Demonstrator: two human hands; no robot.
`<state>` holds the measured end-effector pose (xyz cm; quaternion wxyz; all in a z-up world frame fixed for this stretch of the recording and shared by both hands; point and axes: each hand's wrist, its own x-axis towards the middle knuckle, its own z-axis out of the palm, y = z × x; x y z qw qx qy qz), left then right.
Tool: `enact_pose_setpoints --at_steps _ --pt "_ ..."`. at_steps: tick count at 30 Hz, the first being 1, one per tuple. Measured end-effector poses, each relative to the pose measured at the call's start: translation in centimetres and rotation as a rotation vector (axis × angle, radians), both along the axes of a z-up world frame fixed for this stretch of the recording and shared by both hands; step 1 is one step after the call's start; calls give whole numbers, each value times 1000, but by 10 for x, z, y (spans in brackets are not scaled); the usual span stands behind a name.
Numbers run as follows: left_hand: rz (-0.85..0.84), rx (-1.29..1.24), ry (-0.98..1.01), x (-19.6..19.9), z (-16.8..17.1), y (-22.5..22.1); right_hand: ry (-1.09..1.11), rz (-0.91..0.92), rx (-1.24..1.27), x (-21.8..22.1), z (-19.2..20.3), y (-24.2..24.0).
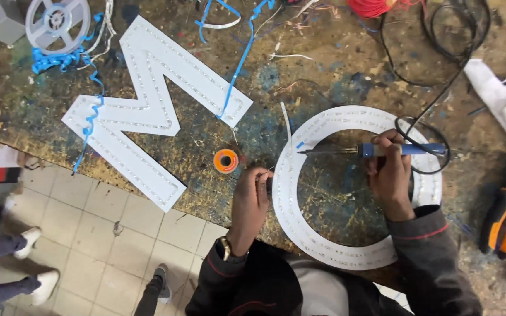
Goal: Soldering LED strips and wiring onto large white sign letters on a production workbench.
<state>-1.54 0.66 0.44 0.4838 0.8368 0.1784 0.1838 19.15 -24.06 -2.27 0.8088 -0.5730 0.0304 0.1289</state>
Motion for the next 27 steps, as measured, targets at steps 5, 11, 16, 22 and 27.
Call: enact_pose_setpoints --at_steps 5,11,16,22,27 --pt "-19 186 1 -15 12 16 124 -19 81 9 40 7" --pt "-249 329 114 -29 33 29 352 54 349 31 76 -16" --pt "-322 137 241 -27 61 32 179 -107 287 63 64 1" --pt "-230 24 250 -27 32 39 164 -252 179 103 -26 7" --pt "-156 -24 362 -9 60 20 147 -284 177 83 -4 6"
